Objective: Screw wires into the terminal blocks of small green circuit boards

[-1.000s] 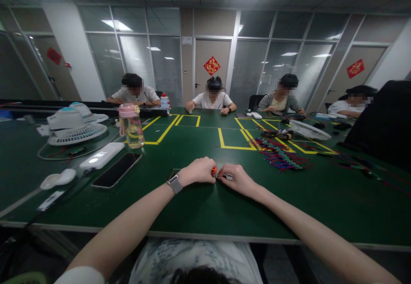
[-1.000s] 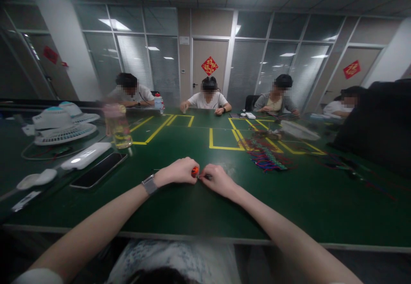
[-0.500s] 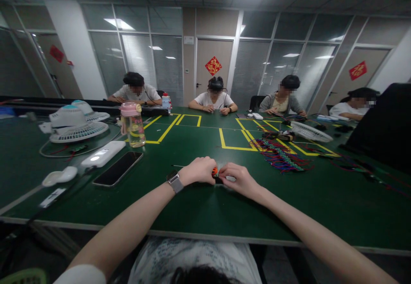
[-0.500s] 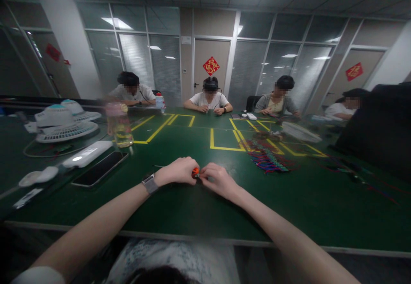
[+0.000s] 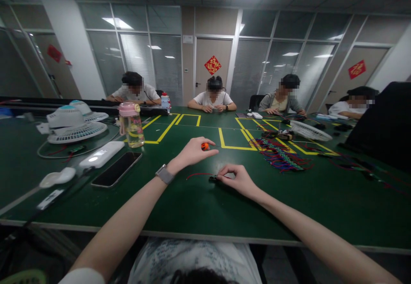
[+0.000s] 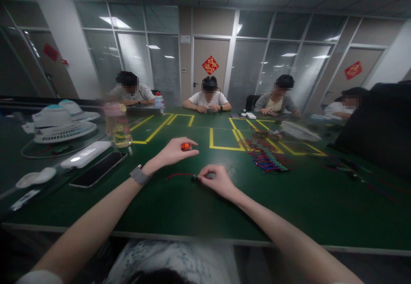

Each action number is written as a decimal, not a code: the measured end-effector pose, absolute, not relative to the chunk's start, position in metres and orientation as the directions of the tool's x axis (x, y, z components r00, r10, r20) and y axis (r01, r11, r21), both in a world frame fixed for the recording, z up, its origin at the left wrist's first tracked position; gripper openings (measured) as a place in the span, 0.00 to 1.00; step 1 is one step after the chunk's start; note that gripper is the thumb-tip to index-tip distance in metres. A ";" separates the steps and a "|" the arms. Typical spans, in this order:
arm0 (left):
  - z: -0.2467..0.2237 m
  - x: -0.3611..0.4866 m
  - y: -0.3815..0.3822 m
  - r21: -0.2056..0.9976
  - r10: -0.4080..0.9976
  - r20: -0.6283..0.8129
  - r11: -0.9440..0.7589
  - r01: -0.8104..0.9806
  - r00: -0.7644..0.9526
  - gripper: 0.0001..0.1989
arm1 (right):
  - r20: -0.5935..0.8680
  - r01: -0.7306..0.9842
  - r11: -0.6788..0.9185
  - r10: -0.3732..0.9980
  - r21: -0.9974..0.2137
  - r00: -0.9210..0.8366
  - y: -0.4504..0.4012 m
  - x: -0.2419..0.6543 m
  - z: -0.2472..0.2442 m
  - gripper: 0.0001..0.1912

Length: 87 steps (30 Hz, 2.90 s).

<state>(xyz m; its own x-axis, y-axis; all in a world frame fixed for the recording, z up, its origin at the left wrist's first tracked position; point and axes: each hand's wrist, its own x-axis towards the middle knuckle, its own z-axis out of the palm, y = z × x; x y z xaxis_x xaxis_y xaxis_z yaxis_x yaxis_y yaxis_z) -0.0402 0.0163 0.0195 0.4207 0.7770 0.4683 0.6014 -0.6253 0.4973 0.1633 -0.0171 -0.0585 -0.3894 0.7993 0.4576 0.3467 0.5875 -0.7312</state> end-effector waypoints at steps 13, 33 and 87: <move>0.016 -0.034 0.012 0.522 0.777 0.521 -0.618 0.588 0.355 0.18 | 0.447 0.533 0.608 0.794 -0.589 -0.411 -0.035 0.240 -0.056 0.10; 0.009 -0.032 0.016 0.522 0.771 0.515 -0.628 0.577 0.373 0.14 | 0.381 0.709 0.113 0.895 -0.696 0.232 -0.068 0.443 -0.078 0.21; 0.009 -0.026 0.011 0.499 0.760 0.506 -0.644 0.580 0.408 0.14 | 0.402 1.000 -0.007 0.916 0.000 0.006 -0.030 0.458 -0.121 0.32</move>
